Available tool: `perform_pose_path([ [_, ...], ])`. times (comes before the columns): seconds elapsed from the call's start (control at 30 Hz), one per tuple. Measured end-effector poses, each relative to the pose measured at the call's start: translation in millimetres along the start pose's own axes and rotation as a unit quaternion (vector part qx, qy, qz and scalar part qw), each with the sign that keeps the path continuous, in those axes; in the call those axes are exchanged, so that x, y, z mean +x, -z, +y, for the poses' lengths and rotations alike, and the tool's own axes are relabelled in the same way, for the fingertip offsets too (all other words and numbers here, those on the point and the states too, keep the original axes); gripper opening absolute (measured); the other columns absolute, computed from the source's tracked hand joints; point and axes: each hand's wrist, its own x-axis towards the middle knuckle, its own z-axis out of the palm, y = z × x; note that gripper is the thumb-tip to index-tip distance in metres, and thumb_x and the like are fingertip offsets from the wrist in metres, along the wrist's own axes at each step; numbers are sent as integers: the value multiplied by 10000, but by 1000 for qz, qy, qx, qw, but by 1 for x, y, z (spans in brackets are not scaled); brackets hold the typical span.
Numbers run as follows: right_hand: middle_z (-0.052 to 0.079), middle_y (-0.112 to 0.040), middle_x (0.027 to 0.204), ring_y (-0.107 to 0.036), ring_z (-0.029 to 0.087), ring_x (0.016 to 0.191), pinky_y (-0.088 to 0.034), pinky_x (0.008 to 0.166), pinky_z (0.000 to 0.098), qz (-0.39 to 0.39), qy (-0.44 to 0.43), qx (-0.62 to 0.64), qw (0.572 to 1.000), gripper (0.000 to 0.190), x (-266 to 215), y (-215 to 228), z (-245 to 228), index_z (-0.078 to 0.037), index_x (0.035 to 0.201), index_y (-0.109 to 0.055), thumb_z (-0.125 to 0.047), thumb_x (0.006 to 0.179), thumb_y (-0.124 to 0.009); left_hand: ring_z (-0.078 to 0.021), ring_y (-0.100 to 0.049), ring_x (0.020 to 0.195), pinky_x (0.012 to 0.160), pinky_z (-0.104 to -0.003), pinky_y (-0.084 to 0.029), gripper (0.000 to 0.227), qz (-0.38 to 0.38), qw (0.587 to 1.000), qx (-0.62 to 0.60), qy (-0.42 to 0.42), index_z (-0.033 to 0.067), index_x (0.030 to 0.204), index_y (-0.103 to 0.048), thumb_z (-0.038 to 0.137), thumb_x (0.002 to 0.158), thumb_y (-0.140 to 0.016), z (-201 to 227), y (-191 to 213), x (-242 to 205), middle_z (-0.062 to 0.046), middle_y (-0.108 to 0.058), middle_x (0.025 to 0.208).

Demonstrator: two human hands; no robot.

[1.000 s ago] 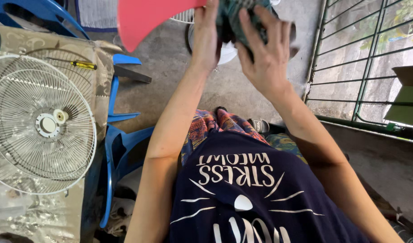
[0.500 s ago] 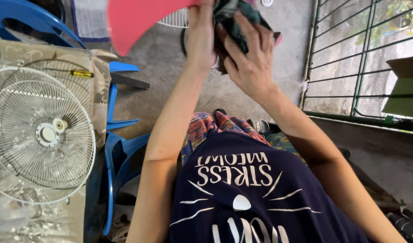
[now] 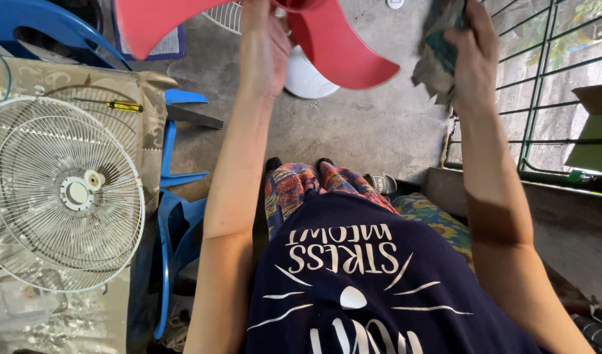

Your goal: The person wipes a detached red fan blade with a cloth, rotating it to clean both sides and the central hub. The blade is handled one at a time while other fan parts remain on the table.

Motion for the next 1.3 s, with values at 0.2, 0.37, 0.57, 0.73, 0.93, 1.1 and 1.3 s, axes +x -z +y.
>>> perform_pose_path([
  [0.2,41,-666,1003,-611,111,825,-512,718,249,-227,-73,88,967,288,1,-62,-31,-1,1343,-598,-101,1078,-649,-215,-579,1340,1186,-402,-466,590,11,999,-41,26,65,1508,-429,455,1084,-558,-34,-30,-5,-105,-552,1464],
  [0.37,41,-729,1018,-716,107,890,-599,819,277,-299,-59,9,952,256,-12,-104,-42,-7,1210,-612,-62,994,-740,-250,-649,1260,1135,-434,-521,593,14,999,-39,8,31,1470,-474,493,1101,-520,-43,-25,-10,-144,-624,1391],
  [0.57,54,-731,1095,-663,123,961,-547,878,318,-273,100,-159,944,292,-9,-88,-36,24,1269,-652,-63,1024,-785,-170,-469,1117,957,-312,-411,597,-4,986,150,71,-65,1406,-524,495,1199,-491,-45,-10,-11,-63,-507,1246],
  [0.73,163,-695,1012,-681,311,879,-531,781,410,-207,164,-462,846,456,3,-53,-39,13,1321,-665,-188,950,-837,-127,-741,797,662,-265,-560,798,-30,880,427,205,52,1177,-736,715,961,-348,-4,-3,-35,-29,-800,1022],
  [0.93,8,-631,1022,-595,220,1028,-477,883,375,-181,404,-630,638,188,4,-48,-61,-116,1100,-696,-101,914,-721,-150,-760,792,650,-292,-589,944,-48,917,312,244,87,1209,-725,841,884,-259,48,-7,-33,-102,-794,1005],
  [1.1,17,-676,1249,-563,196,1070,-436,876,357,-146,529,-643,534,82,-1,-68,-88,-158,1003,-670,-189,927,-670,-171,-758,1032,761,-384,-619,614,25,926,8,377,179,1297,-623,646,941,-443,31,-19,-45,-14,-743,1215],
  [1.3,41,-650,1363,-542,209,1126,-439,945,381,-122,566,-617,532,225,3,-79,-84,-140,1169,-725,-147,965,-630,-235,-716,1034,914,-375,-602,453,75,945,-104,301,-69,1256,-650,115,885,-833,16,-10,-39,-166,-728,1162],
])
